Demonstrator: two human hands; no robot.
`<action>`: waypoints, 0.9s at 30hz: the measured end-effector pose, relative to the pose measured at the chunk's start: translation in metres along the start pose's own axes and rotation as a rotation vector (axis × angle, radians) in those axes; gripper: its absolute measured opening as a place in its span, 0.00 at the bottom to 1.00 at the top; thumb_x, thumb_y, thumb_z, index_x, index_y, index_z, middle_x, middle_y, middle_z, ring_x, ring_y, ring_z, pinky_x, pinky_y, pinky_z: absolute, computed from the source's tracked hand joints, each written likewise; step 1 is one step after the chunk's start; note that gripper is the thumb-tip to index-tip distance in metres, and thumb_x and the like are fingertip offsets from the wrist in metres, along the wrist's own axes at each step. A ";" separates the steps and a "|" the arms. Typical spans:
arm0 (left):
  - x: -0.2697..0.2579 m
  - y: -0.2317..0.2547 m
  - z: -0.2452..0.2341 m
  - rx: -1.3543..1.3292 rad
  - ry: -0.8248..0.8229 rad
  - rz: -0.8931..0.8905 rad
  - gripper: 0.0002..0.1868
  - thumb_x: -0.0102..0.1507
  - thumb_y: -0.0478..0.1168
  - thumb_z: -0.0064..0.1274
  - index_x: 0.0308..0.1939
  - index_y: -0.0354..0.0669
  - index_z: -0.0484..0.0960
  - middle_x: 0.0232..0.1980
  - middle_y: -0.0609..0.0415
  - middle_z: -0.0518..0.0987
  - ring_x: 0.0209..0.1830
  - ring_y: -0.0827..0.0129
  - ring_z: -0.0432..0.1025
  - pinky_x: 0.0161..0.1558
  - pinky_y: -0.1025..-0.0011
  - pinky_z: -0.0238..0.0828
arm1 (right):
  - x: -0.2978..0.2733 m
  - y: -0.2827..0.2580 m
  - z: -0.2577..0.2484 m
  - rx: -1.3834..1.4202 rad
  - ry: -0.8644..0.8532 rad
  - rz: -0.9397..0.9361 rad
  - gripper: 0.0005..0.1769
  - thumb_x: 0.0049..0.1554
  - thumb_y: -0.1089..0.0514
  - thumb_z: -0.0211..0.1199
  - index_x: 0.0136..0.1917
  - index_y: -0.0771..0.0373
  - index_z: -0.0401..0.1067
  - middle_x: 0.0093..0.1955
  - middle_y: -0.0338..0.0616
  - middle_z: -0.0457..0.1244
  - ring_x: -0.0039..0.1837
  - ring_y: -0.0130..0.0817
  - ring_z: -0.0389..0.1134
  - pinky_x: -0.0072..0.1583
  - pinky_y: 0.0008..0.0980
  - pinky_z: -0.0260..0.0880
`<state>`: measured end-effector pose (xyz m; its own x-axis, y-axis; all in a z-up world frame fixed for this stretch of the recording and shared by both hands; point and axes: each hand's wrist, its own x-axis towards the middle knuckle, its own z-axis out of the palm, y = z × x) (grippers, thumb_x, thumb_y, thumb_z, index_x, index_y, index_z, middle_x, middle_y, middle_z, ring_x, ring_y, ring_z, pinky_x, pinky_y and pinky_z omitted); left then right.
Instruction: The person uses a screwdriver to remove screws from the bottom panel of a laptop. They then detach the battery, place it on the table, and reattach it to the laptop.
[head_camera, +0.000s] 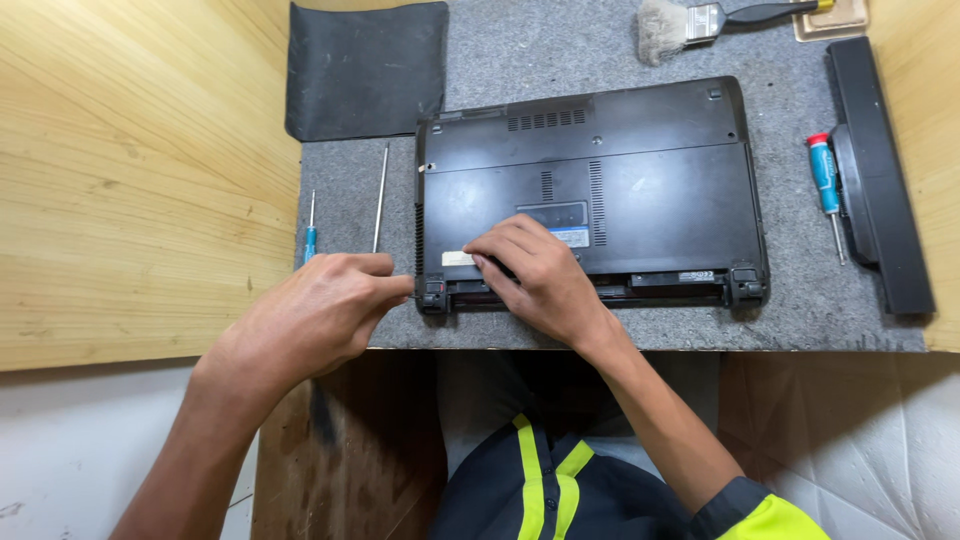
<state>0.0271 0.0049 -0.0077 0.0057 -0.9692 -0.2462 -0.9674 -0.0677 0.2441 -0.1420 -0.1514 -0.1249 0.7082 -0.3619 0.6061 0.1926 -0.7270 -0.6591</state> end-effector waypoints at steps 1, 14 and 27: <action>-0.001 0.001 -0.002 0.004 0.001 -0.010 0.09 0.66 0.36 0.45 0.31 0.45 0.75 0.25 0.48 0.70 0.29 0.42 0.73 0.33 0.55 0.74 | 0.000 0.000 0.001 0.008 -0.001 -0.006 0.04 0.60 0.67 0.60 0.49 0.62 0.74 0.43 0.43 0.68 0.50 0.44 0.70 0.53 0.39 0.74; -0.031 0.044 -0.033 0.017 0.262 -0.073 0.08 0.67 0.43 0.51 0.38 0.44 0.75 0.36 0.55 0.73 0.30 0.60 0.70 0.31 0.60 0.64 | -0.001 -0.024 -0.021 0.210 0.038 0.086 0.05 0.61 0.65 0.60 0.50 0.66 0.75 0.47 0.45 0.70 0.50 0.36 0.70 0.55 0.32 0.70; 0.042 0.116 0.120 -1.479 0.576 0.044 0.07 0.65 0.37 0.56 0.43 0.36 0.82 0.34 0.53 0.74 0.25 0.73 0.69 0.28 0.80 0.67 | -0.123 -0.046 -0.065 1.060 0.405 0.678 0.15 0.59 0.68 0.55 0.58 0.78 0.71 0.46 0.63 0.69 0.49 0.50 0.74 0.53 0.39 0.77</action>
<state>-0.1149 -0.0155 -0.1022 0.4091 -0.9094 0.0748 0.1180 0.1340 0.9839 -0.2818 -0.1113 -0.1401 0.6582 -0.7528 -0.0125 0.4482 0.4051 -0.7969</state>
